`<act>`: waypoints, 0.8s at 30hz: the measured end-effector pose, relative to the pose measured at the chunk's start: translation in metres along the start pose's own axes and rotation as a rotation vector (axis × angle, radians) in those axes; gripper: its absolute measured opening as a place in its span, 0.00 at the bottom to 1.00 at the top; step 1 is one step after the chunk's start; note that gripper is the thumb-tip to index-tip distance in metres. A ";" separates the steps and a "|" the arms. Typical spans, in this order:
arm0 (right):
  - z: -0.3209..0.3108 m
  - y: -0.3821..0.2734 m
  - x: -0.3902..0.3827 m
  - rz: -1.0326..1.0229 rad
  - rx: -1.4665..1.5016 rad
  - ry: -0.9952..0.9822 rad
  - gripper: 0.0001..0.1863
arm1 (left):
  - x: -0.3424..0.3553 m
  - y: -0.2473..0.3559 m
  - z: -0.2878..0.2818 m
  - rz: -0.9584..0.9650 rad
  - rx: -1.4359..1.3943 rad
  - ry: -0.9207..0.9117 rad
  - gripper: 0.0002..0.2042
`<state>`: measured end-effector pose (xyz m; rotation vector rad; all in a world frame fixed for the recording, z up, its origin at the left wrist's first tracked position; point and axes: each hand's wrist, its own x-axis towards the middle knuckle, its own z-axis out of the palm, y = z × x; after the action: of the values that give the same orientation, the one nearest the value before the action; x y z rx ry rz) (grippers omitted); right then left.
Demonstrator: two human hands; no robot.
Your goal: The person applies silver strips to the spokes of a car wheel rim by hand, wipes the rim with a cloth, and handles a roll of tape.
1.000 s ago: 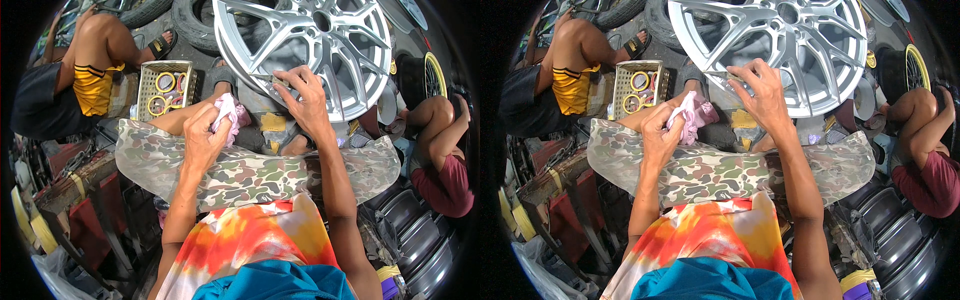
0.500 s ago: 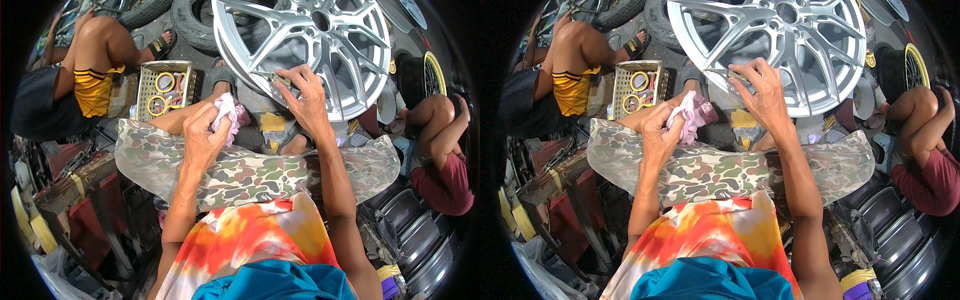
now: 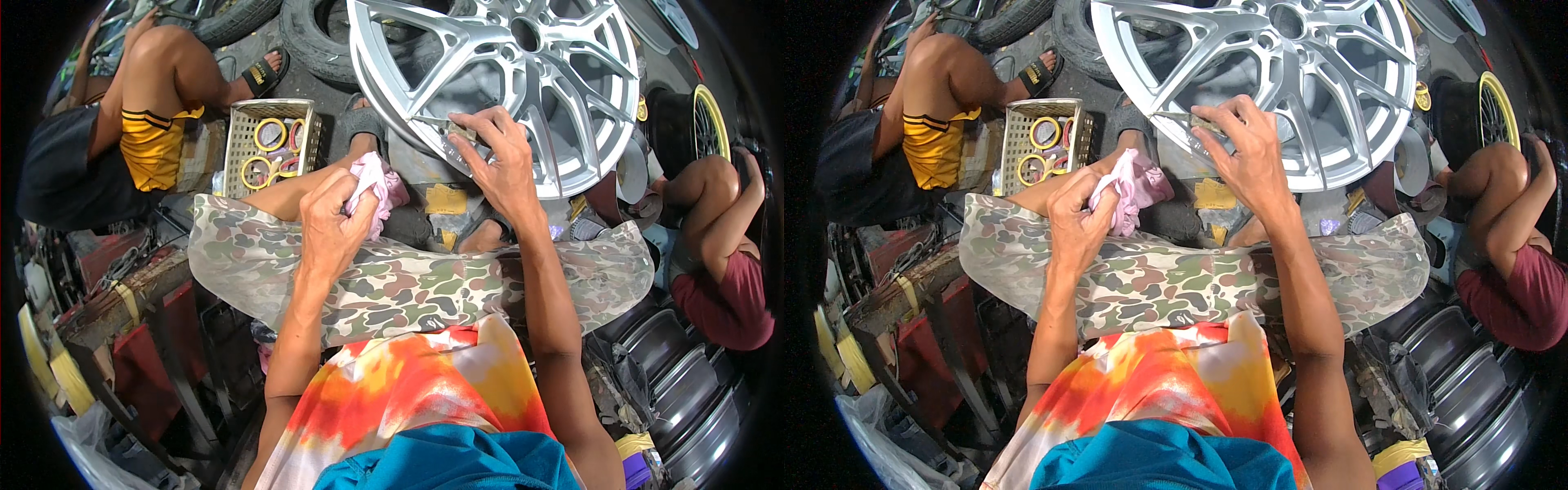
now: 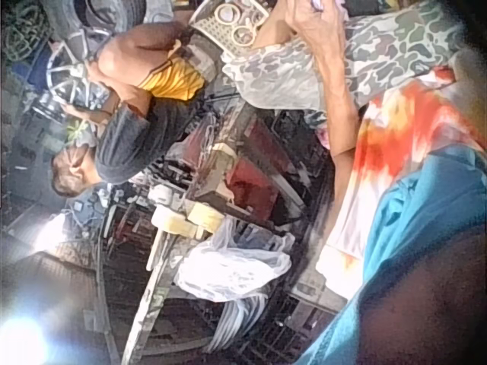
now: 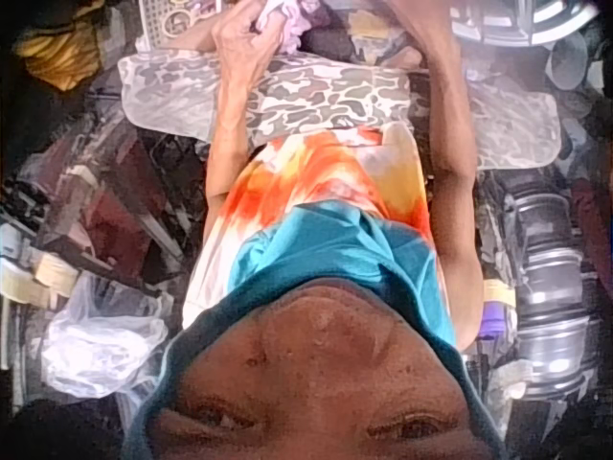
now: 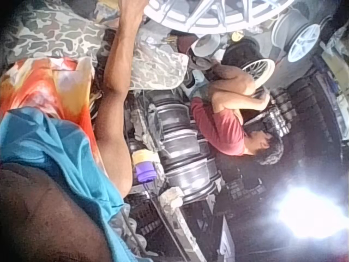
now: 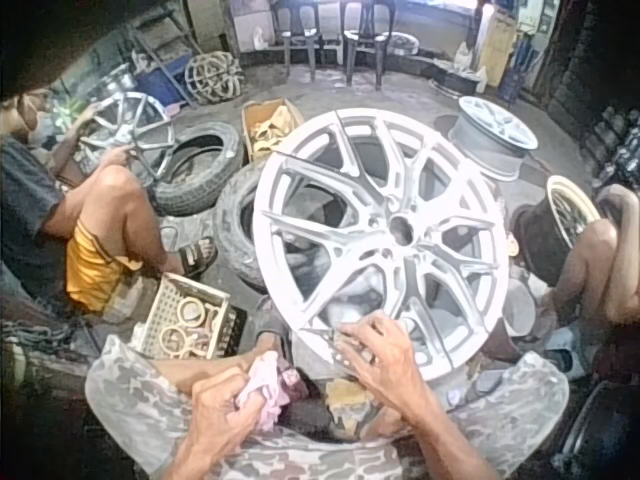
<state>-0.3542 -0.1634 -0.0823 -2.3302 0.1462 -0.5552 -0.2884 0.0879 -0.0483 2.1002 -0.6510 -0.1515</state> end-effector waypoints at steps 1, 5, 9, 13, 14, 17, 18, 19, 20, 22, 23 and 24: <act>0.000 0.000 0.000 0.000 0.000 0.000 0.15 | 0.000 0.000 0.000 -0.001 0.015 -0.004 0.10; -0.001 0.000 0.000 0.003 0.001 -0.007 0.15 | 0.000 0.000 -0.001 -0.005 0.010 -0.005 0.10; -0.001 0.001 0.000 -0.010 0.005 -0.002 0.15 | 0.001 0.002 -0.001 0.003 0.018 -0.006 0.10; 0.000 0.000 -0.001 -0.010 -0.004 0.004 0.15 | 0.000 0.001 -0.002 0.000 0.027 -0.009 0.11; -0.001 0.000 0.000 0.001 0.002 0.004 0.15 | 0.000 0.000 -0.001 0.000 0.027 -0.009 0.11; -0.002 0.000 0.000 0.010 0.002 0.006 0.15 | 0.000 -0.001 0.001 -0.001 0.004 0.007 0.10; -0.002 -0.001 0.000 0.007 -0.002 0.009 0.15 | 0.000 -0.002 0.001 -0.001 0.002 0.006 0.10; -0.001 -0.001 0.000 0.007 -0.001 0.008 0.15 | 0.000 -0.003 0.001 0.000 0.001 0.004 0.10; 0.000 -0.001 0.000 -0.003 -0.004 0.006 0.15 | 0.000 -0.004 0.001 -0.001 0.001 0.005 0.10; 0.000 -0.001 0.000 -0.013 -0.009 0.004 0.15 | 0.000 -0.005 0.002 0.021 0.004 0.010 0.10; -0.001 -0.001 -0.001 -0.010 -0.014 0.002 0.15 | 0.000 -0.006 0.003 0.021 0.004 0.010 0.10; -0.001 -0.002 0.000 -0.008 -0.017 -0.001 0.15 | -0.001 -0.006 0.003 0.017 0.002 0.011 0.10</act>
<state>-0.3552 -0.1626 -0.0805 -2.3483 0.1418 -0.5586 -0.2875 0.0892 -0.0551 2.0957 -0.6624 -0.1294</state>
